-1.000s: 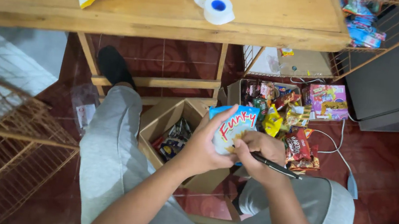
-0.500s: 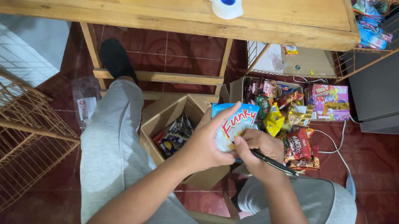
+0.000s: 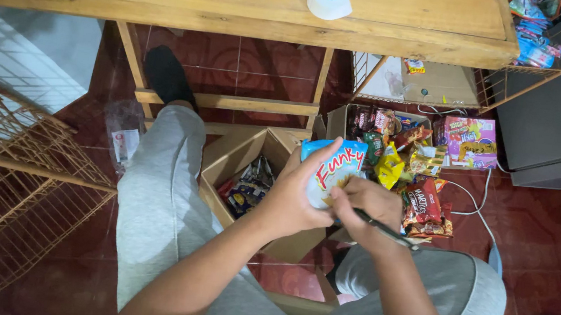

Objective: Sorting and labeling various snack bags using tape and a pen.

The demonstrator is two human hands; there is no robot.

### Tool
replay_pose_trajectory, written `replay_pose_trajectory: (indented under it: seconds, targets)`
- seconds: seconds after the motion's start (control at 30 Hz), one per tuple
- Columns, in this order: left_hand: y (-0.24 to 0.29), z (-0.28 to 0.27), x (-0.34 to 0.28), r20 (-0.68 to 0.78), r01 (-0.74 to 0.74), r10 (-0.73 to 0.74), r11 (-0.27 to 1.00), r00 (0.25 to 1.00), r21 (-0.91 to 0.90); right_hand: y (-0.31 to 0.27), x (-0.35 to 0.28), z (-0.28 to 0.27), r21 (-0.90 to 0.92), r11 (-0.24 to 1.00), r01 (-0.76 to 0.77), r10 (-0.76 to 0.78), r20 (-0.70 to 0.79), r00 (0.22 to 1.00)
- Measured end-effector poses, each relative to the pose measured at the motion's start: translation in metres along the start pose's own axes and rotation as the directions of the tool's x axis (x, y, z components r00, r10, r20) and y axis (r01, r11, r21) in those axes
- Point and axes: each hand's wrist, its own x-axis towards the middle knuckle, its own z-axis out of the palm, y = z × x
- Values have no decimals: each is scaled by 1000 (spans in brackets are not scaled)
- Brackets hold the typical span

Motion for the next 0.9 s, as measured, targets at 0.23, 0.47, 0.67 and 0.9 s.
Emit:
replay_pose_trajectory:
  seconds: [0.23, 0.47, 0.67, 0.9]
  targets:
    - [9, -2, 3, 18, 82, -81, 994, 997, -66, 41, -33, 2, 259, 958, -126, 190, -242, 951]
    - [-1, -6, 6, -5, 51, -51, 997, 999, -52, 34, -3, -24, 815, 534, -225, 416, -21, 909]
    - [-4, -16, 10, -24, -48, 46, 990, 999, -130, 26, 0, -28, 293, 754, -588, 559, 186, 808]
    - [15, -52, 19, -179, -382, 379, 924, 908, 18, -16, 43, -12, 473, 725, -500, 414, 281, 866]
